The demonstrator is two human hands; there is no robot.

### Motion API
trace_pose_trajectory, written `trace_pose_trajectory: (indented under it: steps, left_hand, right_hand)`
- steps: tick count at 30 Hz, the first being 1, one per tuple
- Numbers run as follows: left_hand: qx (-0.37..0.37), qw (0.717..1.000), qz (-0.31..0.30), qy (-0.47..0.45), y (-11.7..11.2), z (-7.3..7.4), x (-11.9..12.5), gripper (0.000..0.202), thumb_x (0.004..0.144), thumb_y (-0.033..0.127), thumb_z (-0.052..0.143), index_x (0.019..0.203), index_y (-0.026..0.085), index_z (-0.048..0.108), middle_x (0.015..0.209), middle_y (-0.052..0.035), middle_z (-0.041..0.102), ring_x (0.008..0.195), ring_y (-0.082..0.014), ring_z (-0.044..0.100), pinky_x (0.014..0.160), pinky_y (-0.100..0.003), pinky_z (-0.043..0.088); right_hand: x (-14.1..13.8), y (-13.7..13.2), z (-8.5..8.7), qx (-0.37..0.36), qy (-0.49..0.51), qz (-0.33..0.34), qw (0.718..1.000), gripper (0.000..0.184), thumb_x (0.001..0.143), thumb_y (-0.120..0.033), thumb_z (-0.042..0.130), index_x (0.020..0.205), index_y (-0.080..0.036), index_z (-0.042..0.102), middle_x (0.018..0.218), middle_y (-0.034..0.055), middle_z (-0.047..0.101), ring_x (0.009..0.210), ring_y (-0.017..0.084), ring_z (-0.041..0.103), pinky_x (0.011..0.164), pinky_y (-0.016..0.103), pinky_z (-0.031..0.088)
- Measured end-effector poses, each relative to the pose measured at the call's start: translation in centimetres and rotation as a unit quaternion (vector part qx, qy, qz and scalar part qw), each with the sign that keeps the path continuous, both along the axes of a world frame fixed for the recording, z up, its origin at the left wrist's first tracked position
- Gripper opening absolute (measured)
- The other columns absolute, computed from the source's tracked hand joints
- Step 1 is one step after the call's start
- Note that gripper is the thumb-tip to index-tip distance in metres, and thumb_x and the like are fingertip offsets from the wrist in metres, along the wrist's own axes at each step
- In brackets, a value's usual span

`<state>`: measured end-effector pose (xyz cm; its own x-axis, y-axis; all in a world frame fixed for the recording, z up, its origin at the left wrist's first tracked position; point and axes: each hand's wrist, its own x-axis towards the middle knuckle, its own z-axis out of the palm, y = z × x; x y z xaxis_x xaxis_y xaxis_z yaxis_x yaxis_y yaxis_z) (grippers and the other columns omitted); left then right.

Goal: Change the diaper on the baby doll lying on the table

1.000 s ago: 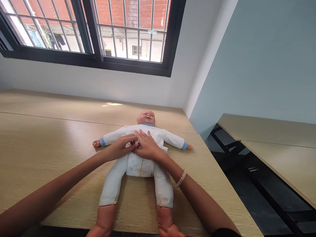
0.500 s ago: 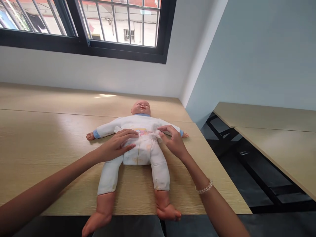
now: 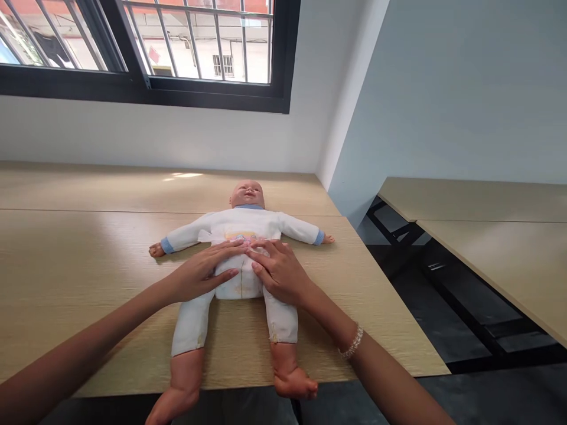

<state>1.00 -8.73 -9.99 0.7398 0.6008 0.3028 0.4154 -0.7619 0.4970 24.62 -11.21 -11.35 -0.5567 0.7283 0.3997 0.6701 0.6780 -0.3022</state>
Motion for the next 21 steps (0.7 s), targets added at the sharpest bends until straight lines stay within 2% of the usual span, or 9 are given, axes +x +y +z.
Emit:
trace_pose_trajectory:
  steps: [4, 9, 13, 18, 20, 21]
  left_hand:
    - [-0.013, 1.000, 0.005, -0.010, 0.0, 0.2, -0.1, 0.046, 0.098, 0.038, 0.046, 0.143, 0.026, 0.046, 0.152, -0.0052, 0.044, 0.142, -0.0238, 0.037, 0.118, -0.042, 0.028]
    - [0.011, 1.000, 0.029, 0.003, 0.1, -0.1, -0.4, 0.062, 0.096, 0.044, 0.051, 0.151, 0.023, 0.032, 0.158, -0.0079, 0.029, 0.149, -0.0256, 0.020, 0.122, -0.048, 0.015]
    - [-0.001, 0.999, 0.007, 0.054, 0.3, -0.3, -0.4, 0.066, 0.094, 0.050, 0.052, 0.151, 0.024, 0.032, 0.158, -0.0087, 0.029, 0.148, -0.0267, 0.022, 0.122, -0.049, 0.014]
    - [-0.006, 0.996, -0.001, 0.085, 0.4, -0.1, -0.5, 0.071, 0.094, 0.052, 0.053, 0.153, 0.024, 0.026, 0.159, -0.0096, 0.027, 0.149, -0.0259, 0.019, 0.122, -0.049, 0.014]
    - [-0.005, 0.998, 0.007, 0.062, 0.4, 0.2, -1.0, 0.070, 0.092, 0.052, 0.056, 0.150, 0.023, 0.031, 0.158, -0.0104, 0.031, 0.149, -0.0259, 0.021, 0.121, -0.047, 0.018]
    - [-0.002, 0.999, 0.021, 0.037, 0.4, 0.5, -1.4, 0.065, 0.090, 0.052, 0.059, 0.144, 0.022, 0.038, 0.155, -0.0108, 0.037, 0.147, -0.0265, 0.026, 0.120, -0.047, 0.023]
  right_hand:
    - [0.1, -0.3, 0.3, 0.010, -0.025, -0.004, 1.000, 0.044, 0.103, -0.030, 0.032, 0.144, -0.024, 0.047, 0.142, 0.0084, 0.049, 0.129, 0.027, 0.042, 0.108, 0.048, 0.033]
    - [0.3, -0.4, 0.8, 0.042, -0.002, -0.010, 0.999, 0.048, 0.102, -0.025, 0.027, 0.148, -0.017, 0.039, 0.147, 0.0101, 0.046, 0.137, 0.024, 0.038, 0.116, 0.047, 0.027]
    - [0.0, -0.2, 0.4, -0.018, 0.015, 0.048, 0.999, 0.047, 0.103, -0.025, 0.025, 0.147, -0.018, 0.041, 0.149, 0.0085, 0.044, 0.142, 0.021, 0.033, 0.120, 0.049, 0.021]
    - [0.2, -0.2, 0.4, -0.052, 0.046, 0.059, 0.996, 0.045, 0.103, -0.027, 0.030, 0.146, -0.020, 0.040, 0.150, 0.0100, 0.043, 0.143, 0.024, 0.032, 0.119, 0.053, 0.019]
    - [1.0, -0.2, 1.0, -0.044, 0.088, 0.047, 0.994, 0.038, 0.101, -0.030, 0.041, 0.137, -0.020, 0.048, 0.142, 0.0113, 0.051, 0.136, 0.026, 0.042, 0.116, 0.052, 0.026]
    - [1.5, -0.2, 1.5, -0.036, 0.111, 0.030, 0.993, 0.032, 0.099, -0.033, 0.047, 0.127, -0.020, 0.055, 0.133, 0.0116, 0.057, 0.129, 0.027, 0.049, 0.112, 0.050, 0.033]
